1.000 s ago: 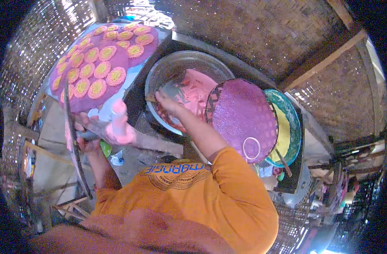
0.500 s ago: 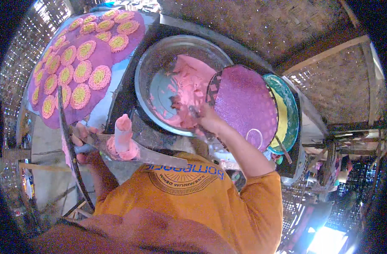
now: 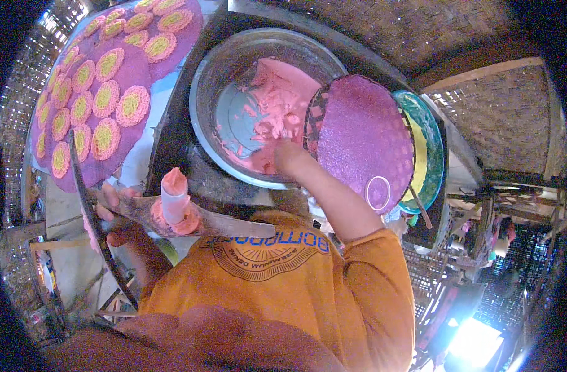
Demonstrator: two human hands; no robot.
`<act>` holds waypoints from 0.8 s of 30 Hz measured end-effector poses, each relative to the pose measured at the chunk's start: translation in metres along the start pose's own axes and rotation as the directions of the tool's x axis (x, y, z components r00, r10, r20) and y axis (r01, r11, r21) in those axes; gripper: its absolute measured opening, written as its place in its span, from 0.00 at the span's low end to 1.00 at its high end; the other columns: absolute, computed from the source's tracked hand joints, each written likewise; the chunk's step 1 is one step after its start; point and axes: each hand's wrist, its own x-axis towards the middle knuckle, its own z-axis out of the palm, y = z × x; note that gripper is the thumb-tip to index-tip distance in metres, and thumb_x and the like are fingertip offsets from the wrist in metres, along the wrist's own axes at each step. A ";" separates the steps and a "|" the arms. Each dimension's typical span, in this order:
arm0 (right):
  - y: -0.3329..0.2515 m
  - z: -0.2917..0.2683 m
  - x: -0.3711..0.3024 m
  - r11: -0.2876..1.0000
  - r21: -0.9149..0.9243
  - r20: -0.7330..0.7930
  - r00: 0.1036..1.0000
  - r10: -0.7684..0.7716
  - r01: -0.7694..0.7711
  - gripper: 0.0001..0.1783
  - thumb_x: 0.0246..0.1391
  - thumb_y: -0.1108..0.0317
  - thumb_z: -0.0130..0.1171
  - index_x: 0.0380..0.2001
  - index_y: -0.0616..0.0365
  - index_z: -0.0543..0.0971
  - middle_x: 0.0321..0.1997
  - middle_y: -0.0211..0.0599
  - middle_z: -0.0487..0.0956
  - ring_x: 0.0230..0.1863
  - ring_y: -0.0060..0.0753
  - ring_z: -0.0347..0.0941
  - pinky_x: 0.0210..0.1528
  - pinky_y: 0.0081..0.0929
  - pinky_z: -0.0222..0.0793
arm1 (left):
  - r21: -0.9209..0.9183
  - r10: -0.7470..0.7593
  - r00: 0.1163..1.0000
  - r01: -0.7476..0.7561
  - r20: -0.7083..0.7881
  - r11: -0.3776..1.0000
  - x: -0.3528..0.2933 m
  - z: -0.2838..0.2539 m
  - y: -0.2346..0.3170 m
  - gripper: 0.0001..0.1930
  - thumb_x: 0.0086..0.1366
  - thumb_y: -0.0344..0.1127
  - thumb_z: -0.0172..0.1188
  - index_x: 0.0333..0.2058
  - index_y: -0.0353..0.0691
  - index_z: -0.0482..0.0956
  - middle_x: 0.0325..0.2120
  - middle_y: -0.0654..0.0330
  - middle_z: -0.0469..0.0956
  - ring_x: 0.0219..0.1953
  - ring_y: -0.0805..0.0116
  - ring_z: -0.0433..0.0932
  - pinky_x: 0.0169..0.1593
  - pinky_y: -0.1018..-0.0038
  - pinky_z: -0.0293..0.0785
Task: The person puts yellow batter into a circular mold using a spoon and transfers the formed rounds onto a large tray. They repeat the process with pink batter, arranging the colorful snack rounds on the tray.
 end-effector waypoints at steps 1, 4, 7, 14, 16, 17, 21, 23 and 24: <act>0.000 -0.008 -0.002 1.000 -0.019 0.046 0.999 -0.021 0.021 0.13 0.34 0.73 0.55 0.28 0.68 0.78 0.33 0.53 0.77 0.34 0.50 0.76 0.35 0.38 0.72 | 0.002 0.037 0.999 -0.037 -0.015 0.999 0.003 0.003 -0.001 0.22 0.45 0.51 0.67 0.31 0.46 0.68 0.30 0.66 0.63 0.37 0.59 0.65 0.38 0.49 0.75; 0.009 0.006 0.013 0.990 0.084 0.061 0.992 0.109 -0.114 0.17 0.33 0.74 0.56 0.33 0.69 0.76 0.35 0.56 0.76 0.37 0.51 0.75 0.38 0.39 0.71 | 0.080 0.086 0.995 -0.082 -0.045 0.993 0.002 0.005 -0.002 0.23 0.44 0.54 0.67 0.31 0.46 0.68 0.28 0.68 0.64 0.35 0.63 0.61 0.36 0.49 0.75; 0.015 0.024 0.019 0.995 0.069 -0.048 0.996 -0.070 0.073 0.11 0.35 0.71 0.56 0.24 0.67 0.79 0.29 0.54 0.77 0.31 0.49 0.76 0.34 0.38 0.72 | 0.190 0.026 0.999 -0.018 -0.039 0.982 -0.001 -0.002 0.000 0.25 0.44 0.57 0.66 0.30 0.46 0.68 0.28 0.67 0.64 0.35 0.63 0.61 0.35 0.50 0.75; -0.001 0.004 0.012 0.977 0.209 0.039 0.999 0.022 -0.030 0.18 0.39 0.73 0.49 0.36 0.69 0.74 0.36 0.62 0.75 0.40 0.53 0.73 0.41 0.41 0.69 | 0.085 -0.039 0.999 0.042 -0.031 0.996 -0.006 -0.008 0.000 0.25 0.47 0.53 0.65 0.33 0.43 0.65 0.28 0.66 0.62 0.42 0.54 0.69 0.44 0.52 0.71; 0.001 0.011 0.023 0.976 0.219 0.038 0.999 -0.007 -0.002 0.18 0.39 0.71 0.51 0.36 0.69 0.74 0.34 0.61 0.75 0.38 0.52 0.74 0.40 0.39 0.70 | 0.053 -0.127 0.992 0.128 -0.027 0.990 -0.006 -0.004 0.003 0.25 0.48 0.52 0.65 0.34 0.43 0.65 0.30 0.64 0.61 0.44 0.51 0.71 0.45 0.54 0.72; 0.001 0.009 0.020 0.955 0.294 0.065 0.997 -0.043 0.022 0.16 0.39 0.70 0.52 0.33 0.69 0.75 0.31 0.57 0.76 0.34 0.48 0.75 0.36 0.38 0.71 | 0.023 -0.128 0.991 0.129 -0.036 0.991 -0.003 0.001 0.002 0.25 0.48 0.51 0.66 0.34 0.42 0.64 0.32 0.62 0.60 0.43 0.50 0.72 0.45 0.55 0.73; 0.013 0.012 0.010 0.876 0.409 -0.083 0.966 -0.244 0.256 0.15 0.42 0.70 0.51 0.33 0.68 0.77 0.23 0.47 0.78 0.25 0.36 0.77 0.24 0.33 0.71 | 0.071 -0.168 0.984 0.172 -0.060 0.982 -0.001 0.001 0.003 0.22 0.49 0.45 0.65 0.35 0.42 0.64 0.35 0.60 0.59 0.43 0.48 0.72 0.45 0.58 0.74; 0.022 0.012 0.002 0.805 0.495 -0.131 0.944 -0.302 0.326 0.16 0.44 0.72 0.50 0.39 0.67 0.75 0.22 0.43 0.78 0.23 0.31 0.76 0.22 0.29 0.70 | 0.124 -0.180 0.982 0.186 -0.060 0.975 0.000 0.009 0.012 0.21 0.47 0.42 0.66 0.34 0.41 0.64 0.34 0.60 0.60 0.43 0.49 0.72 0.44 0.59 0.75; 0.025 0.010 -0.014 0.743 0.603 -0.092 0.950 -0.298 0.291 0.17 0.45 0.73 0.50 0.41 0.65 0.74 0.22 0.41 0.78 0.23 0.28 0.75 0.21 0.26 0.70 | 0.163 -0.175 0.982 0.185 -0.075 0.969 0.001 0.016 0.021 0.21 0.46 0.39 0.67 0.34 0.41 0.65 0.34 0.59 0.61 0.41 0.49 0.73 0.43 0.60 0.75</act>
